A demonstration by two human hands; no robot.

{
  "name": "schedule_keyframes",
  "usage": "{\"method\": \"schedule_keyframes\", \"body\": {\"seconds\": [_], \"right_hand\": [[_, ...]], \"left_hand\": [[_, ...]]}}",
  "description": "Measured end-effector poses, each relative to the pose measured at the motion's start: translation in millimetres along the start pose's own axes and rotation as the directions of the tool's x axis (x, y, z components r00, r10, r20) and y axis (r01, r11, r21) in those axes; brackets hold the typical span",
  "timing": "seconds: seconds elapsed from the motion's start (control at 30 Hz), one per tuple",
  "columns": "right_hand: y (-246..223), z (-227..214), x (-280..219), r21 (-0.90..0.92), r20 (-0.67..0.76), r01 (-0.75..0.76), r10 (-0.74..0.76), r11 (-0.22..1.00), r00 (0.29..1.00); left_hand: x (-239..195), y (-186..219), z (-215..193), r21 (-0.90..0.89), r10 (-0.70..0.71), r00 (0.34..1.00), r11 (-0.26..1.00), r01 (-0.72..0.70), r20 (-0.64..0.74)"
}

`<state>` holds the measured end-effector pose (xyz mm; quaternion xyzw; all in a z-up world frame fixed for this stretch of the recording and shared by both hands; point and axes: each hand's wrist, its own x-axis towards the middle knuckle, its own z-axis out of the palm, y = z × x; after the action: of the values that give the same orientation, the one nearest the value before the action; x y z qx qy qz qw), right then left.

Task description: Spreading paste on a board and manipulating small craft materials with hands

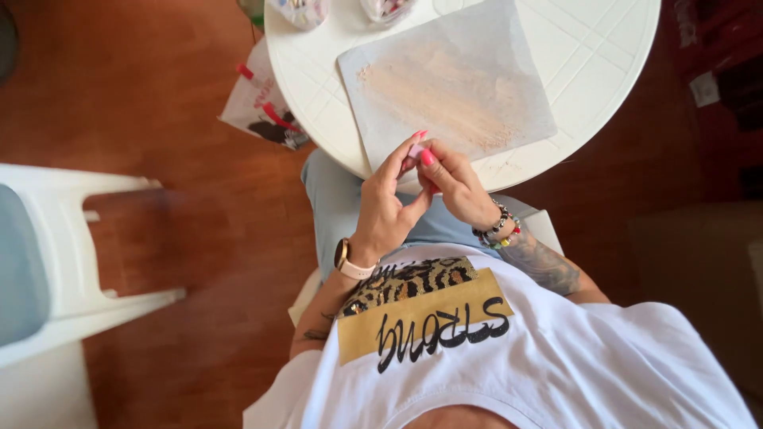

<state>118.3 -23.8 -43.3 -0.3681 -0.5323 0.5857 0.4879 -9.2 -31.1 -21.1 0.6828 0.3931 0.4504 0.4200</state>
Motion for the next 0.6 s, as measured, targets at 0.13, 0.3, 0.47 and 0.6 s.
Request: {"method": "schedule_keyframes", "body": {"seconds": [0.13, 0.3, 0.47, 0.6], "right_hand": [[9, 0, -4, 0.145, 0.011, -0.031, 0.029, 0.989, 1.0], [16, 1, -5, 0.32, 0.036, -0.023, 0.013, 0.947, 0.999], [21, 4, -7, 0.391, 0.039, -0.003, -0.013, 0.92, 0.999], [18, 11, -10, 0.394, 0.064, -0.025, -0.001, 0.919, 0.998]], "left_hand": [[-2, -1, 0, -0.039, 0.0, 1.0, 0.999, 0.001, 0.019], [1, 6, 0, -0.095, 0.02, 0.999, 0.995, -0.016, 0.04], [4, 7, 6, -0.184, -0.108, 0.993, 0.978, 0.098, -0.045], [13, -3, 8, -0.16, -0.171, 0.966, 0.977, 0.141, -0.195]]}}
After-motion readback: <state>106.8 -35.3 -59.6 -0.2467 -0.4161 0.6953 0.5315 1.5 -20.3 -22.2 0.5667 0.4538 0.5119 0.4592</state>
